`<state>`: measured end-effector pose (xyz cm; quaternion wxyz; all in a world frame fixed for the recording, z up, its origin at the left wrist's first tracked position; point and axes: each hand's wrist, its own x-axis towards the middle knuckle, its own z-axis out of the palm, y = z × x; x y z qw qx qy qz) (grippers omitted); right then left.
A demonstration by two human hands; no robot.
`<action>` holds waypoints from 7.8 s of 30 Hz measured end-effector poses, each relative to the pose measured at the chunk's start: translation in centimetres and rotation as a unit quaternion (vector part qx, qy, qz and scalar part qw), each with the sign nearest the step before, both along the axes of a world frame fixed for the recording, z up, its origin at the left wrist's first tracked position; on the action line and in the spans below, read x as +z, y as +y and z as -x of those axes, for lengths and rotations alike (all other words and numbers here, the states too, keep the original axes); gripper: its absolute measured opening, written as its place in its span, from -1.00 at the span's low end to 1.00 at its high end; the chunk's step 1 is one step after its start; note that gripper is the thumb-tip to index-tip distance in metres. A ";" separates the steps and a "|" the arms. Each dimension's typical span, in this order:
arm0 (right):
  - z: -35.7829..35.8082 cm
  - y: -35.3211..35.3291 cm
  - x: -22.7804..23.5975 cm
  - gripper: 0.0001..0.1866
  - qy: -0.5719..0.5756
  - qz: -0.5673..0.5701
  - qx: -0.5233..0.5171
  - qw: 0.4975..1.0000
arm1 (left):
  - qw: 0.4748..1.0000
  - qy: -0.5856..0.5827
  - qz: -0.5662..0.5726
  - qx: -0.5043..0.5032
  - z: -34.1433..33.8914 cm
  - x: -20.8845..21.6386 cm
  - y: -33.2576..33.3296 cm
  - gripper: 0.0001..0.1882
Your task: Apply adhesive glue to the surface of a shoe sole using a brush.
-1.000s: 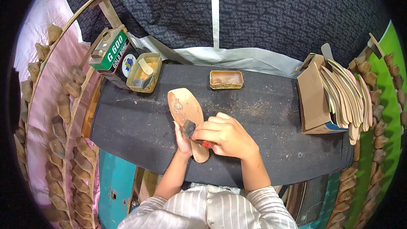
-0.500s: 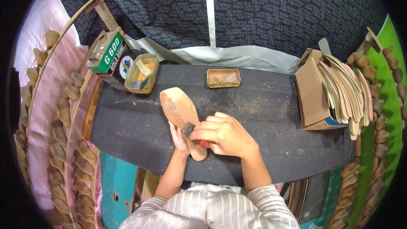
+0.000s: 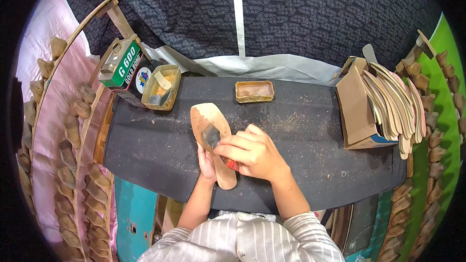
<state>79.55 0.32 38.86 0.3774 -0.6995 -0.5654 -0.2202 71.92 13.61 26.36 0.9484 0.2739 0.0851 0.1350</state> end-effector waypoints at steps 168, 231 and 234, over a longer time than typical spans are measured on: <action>0.4 1.4 -1.0 -0.68 -0.006 -0.113 -0.065 0.991 | 0.974 -0.018 -0.213 0.077 0.0 -1.7 0.3 -0.25; -0.1 -0.4 0.5 -0.69 -0.023 -0.115 -0.049 0.992 | 0.988 -0.113 -0.092 0.046 -3.4 2.3 2.6 -0.33; -0.3 -0.4 0.2 -0.68 -0.017 -0.085 -0.067 0.994 | 0.986 -0.142 -0.086 -0.031 -4.4 2.4 3.1 -0.32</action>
